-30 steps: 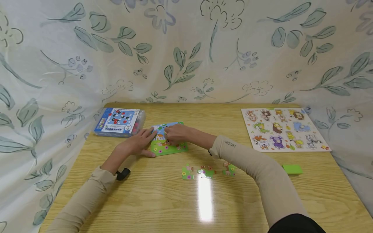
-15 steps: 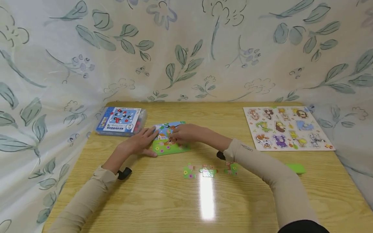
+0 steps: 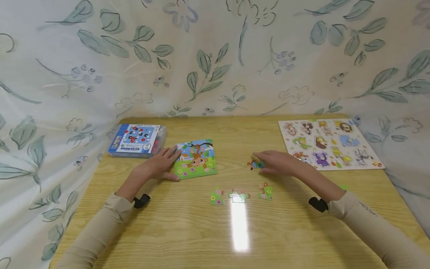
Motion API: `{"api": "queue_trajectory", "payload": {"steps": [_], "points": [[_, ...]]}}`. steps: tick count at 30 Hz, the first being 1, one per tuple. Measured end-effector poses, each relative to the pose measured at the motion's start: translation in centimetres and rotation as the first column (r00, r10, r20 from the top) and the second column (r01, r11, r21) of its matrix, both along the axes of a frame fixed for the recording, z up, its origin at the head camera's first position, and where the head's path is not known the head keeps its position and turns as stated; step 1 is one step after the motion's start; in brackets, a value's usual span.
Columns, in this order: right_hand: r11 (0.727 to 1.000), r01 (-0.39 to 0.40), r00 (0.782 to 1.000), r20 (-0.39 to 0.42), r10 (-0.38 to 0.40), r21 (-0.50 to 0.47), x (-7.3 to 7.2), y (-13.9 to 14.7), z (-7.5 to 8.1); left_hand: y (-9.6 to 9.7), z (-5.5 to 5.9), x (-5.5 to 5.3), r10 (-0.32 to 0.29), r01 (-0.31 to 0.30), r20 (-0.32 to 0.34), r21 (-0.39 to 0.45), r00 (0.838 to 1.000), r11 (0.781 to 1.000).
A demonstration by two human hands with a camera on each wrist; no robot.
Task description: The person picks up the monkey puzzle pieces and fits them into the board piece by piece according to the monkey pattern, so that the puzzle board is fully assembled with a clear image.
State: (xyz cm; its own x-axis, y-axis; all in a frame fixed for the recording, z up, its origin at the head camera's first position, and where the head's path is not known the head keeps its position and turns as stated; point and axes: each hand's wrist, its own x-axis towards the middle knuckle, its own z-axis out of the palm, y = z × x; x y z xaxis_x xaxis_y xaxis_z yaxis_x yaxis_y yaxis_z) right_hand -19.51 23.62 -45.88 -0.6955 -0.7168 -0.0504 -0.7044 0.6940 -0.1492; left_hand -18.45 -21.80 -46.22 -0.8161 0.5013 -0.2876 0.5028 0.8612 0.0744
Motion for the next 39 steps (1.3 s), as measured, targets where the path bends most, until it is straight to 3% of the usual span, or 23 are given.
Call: {"api": "queue_trajectory", "payload": {"steps": [5, 12, 39], "points": [[0.999, 0.043, 0.999, -0.025, -0.044, -0.016, 0.7, 1.3, 0.0, -0.3, 0.0, 0.0, 0.001, -0.001, -0.007, 0.014, 1.000, 1.000], [0.999, 0.034, 0.999, -0.041, -0.035, -0.016, 1.0, 1.5, 0.3, -0.3, 0.0, -0.1, 0.002, -0.002, 0.009, 0.019, 1.000, 1.000], [1.000, -0.024, 0.987, -0.159, 0.023, -0.005, 1.3, 0.2, -0.9, 0.0, 0.3, 0.4, -0.010, 0.010, 0.003, 0.013, 1.000, 1.000]]}}
